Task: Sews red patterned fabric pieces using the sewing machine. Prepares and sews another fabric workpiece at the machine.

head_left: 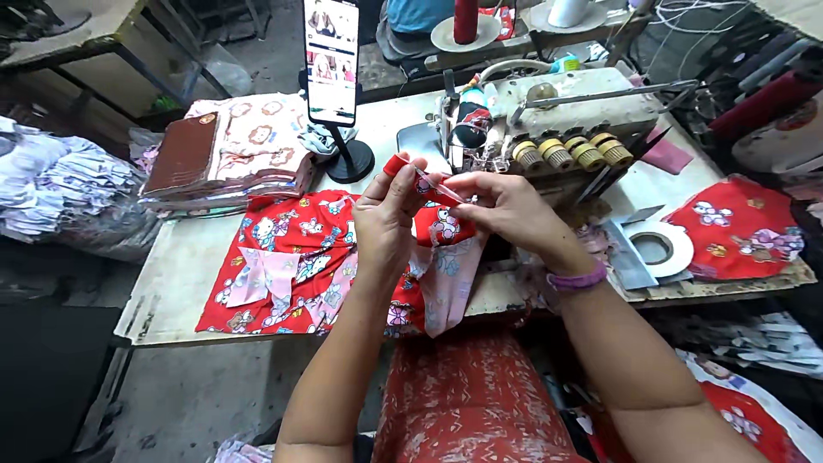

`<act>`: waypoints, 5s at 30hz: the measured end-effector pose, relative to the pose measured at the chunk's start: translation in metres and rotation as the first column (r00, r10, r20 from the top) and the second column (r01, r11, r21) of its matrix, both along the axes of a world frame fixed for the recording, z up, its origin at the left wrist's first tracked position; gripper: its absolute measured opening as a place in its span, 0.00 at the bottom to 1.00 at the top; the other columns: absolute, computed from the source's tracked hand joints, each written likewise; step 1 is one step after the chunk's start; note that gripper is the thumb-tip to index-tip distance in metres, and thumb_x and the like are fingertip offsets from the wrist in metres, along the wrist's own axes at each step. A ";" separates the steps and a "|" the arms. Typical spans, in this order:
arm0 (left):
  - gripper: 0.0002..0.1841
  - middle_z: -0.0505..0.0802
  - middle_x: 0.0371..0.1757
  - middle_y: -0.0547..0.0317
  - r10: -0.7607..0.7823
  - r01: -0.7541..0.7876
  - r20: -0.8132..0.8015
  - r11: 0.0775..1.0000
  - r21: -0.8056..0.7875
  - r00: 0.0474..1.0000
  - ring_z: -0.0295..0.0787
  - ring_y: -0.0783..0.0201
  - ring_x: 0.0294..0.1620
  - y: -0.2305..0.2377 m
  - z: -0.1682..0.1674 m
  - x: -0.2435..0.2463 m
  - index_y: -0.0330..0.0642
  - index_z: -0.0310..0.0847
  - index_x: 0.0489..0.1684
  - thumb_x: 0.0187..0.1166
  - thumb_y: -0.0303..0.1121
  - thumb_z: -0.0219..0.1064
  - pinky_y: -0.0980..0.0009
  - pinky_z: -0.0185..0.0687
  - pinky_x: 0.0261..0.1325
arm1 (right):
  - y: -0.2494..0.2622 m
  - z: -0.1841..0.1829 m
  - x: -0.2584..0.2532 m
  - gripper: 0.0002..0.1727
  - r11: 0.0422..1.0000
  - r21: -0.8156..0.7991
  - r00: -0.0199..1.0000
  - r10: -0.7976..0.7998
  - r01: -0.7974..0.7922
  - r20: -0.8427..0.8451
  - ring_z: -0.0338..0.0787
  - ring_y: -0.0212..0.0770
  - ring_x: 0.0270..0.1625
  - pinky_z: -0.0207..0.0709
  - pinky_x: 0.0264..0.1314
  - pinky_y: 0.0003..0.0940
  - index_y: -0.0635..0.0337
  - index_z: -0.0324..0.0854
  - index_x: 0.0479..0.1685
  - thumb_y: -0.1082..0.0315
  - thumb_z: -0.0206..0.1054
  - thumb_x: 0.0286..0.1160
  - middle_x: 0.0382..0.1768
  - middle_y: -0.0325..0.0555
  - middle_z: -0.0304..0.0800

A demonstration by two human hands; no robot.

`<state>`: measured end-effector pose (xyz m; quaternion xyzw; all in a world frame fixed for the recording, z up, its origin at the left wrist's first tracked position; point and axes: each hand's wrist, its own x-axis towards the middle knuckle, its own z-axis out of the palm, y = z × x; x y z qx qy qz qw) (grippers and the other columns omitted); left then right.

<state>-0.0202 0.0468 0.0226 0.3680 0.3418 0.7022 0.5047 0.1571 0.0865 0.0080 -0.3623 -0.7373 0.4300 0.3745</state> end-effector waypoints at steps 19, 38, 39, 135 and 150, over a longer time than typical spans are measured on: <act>0.10 0.98 0.44 0.58 0.031 -0.029 0.102 0.999 -0.023 0.994 0.97 0.66 0.42 -0.007 0.005 0.004 0.39 0.89 0.49 0.87 0.23 0.59 0.69 0.93 0.53 | -0.025 0.007 -0.027 0.06 0.844 0.486 0.973 -0.193 0.229 -0.123 0.79 0.20 0.31 0.73 0.30 0.10 0.67 0.89 0.40 0.72 0.74 0.72 0.60 0.55 0.85; 0.09 0.98 0.46 0.59 -0.047 0.047 0.073 0.999 0.002 0.996 0.97 0.68 0.41 -0.013 0.004 0.002 0.43 0.88 0.54 0.87 0.26 0.62 0.72 0.93 0.51 | -0.022 0.017 -0.019 0.06 0.976 0.188 0.983 -0.075 0.107 -0.169 0.80 0.18 0.21 0.78 0.22 0.13 0.63 0.84 0.44 0.76 0.73 0.72 0.38 0.38 0.90; 0.09 0.98 0.46 0.59 -0.046 0.046 0.069 0.999 -0.002 0.997 0.97 0.68 0.41 -0.014 0.005 0.002 0.43 0.88 0.54 0.86 0.26 0.62 0.72 0.93 0.51 | -0.023 0.019 -0.018 0.08 0.984 0.153 0.983 -0.068 0.095 -0.170 0.80 0.19 0.20 0.78 0.21 0.13 0.62 0.82 0.45 0.77 0.73 0.71 0.37 0.37 0.89; 0.10 0.93 0.33 0.61 0.077 0.773 -0.969 0.619 -0.139 -0.236 0.90 0.59 0.46 -0.034 0.035 -0.031 0.47 0.93 0.33 0.78 0.38 0.67 0.44 0.65 0.70 | -0.098 -0.033 0.047 0.10 0.955 0.277 0.964 0.030 -0.105 0.262 0.87 0.34 0.47 0.73 0.60 0.46 0.54 0.94 0.40 0.59 0.76 0.65 0.41 0.35 0.93; 0.10 0.92 0.42 0.54 0.056 0.692 -0.984 0.717 -0.080 -0.172 0.87 0.51 0.57 -0.020 0.051 -0.034 0.47 0.94 0.32 0.76 0.39 0.68 0.28 0.50 0.77 | -0.079 -0.020 0.045 0.13 0.947 0.311 0.987 -0.121 0.082 0.110 0.90 0.36 0.51 0.85 0.57 0.32 0.65 0.87 0.54 0.69 0.72 0.75 0.56 0.50 0.90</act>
